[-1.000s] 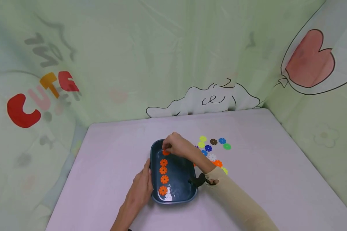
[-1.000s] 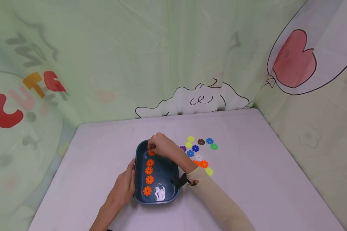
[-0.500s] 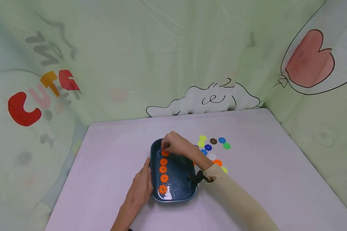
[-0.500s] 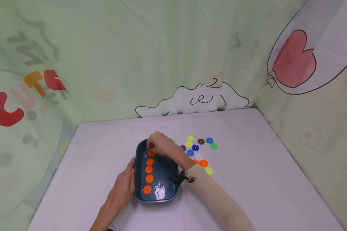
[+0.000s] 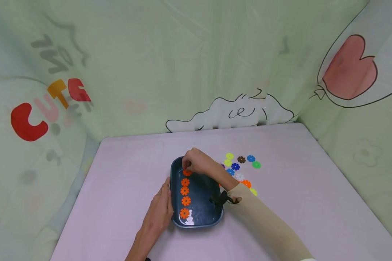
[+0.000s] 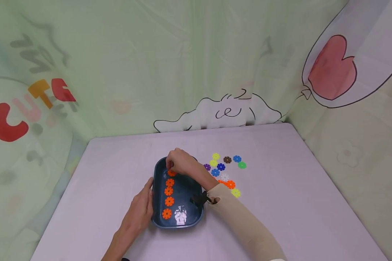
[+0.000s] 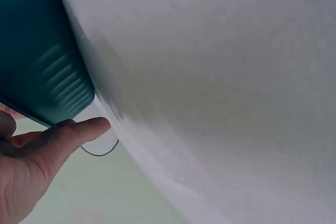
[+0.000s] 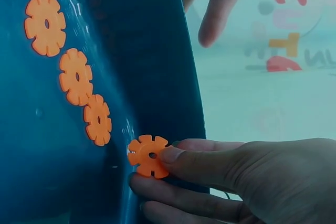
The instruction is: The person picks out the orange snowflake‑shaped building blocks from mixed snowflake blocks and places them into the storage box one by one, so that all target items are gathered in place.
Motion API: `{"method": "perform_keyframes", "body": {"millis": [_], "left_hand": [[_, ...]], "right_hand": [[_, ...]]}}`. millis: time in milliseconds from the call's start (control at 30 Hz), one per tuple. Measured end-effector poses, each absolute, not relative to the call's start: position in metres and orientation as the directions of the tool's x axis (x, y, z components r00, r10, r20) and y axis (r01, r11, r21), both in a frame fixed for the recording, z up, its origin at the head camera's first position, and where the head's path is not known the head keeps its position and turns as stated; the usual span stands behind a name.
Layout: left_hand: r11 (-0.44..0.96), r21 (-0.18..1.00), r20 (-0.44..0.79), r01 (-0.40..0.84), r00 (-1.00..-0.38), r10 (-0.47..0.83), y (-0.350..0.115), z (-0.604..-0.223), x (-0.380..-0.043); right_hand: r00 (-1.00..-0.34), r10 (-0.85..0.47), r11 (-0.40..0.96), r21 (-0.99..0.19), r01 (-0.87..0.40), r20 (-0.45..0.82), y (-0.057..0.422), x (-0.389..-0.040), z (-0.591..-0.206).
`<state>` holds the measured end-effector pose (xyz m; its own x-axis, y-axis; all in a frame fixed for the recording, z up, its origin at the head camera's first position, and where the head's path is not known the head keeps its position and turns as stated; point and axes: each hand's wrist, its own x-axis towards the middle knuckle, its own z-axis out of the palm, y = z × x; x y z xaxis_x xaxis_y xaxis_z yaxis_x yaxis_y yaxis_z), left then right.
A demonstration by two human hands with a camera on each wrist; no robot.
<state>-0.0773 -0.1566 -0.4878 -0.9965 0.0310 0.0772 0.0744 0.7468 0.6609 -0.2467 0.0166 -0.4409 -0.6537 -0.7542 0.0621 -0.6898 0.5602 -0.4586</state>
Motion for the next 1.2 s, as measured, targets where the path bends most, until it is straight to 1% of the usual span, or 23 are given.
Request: {"method": "perform_keyframes", "body": {"millis": [167,300,600,867,1200], "left_hand": [[0.764,0.640,0.081,0.083,-0.996,0.041,-0.1570,-0.4896,-0.0773],[0.770,0.635,0.063,0.068,-0.997,0.036,-0.1562,-0.4901,-0.0767],[0.774,0.631,0.032,0.044,-0.999,0.030,-0.1550,-0.4881,-0.0765],[0.776,0.629,0.029,0.044,-0.999,0.033,-0.1567,-0.4882,-0.0763],[0.780,0.624,0.041,0.051,-0.999,0.033,-0.1561,-0.4888,-0.0762]], "right_hand": [[-0.654,-0.755,0.564,-0.462,-0.684,0.047,0.0155,-0.2491,-0.4429],[-0.659,-0.752,0.574,-0.472,-0.669,0.019,0.0146,-0.2505,-0.4445],[-0.658,-0.753,0.589,-0.444,-0.676,0.002,0.0132,-0.2535,-0.4478],[-0.664,-0.746,0.605,-0.458,-0.652,-0.040,0.0124,-0.2540,-0.4485],[-0.681,-0.731,0.626,-0.446,-0.640,-0.047,0.0094,-0.2555,-0.4497]]}}
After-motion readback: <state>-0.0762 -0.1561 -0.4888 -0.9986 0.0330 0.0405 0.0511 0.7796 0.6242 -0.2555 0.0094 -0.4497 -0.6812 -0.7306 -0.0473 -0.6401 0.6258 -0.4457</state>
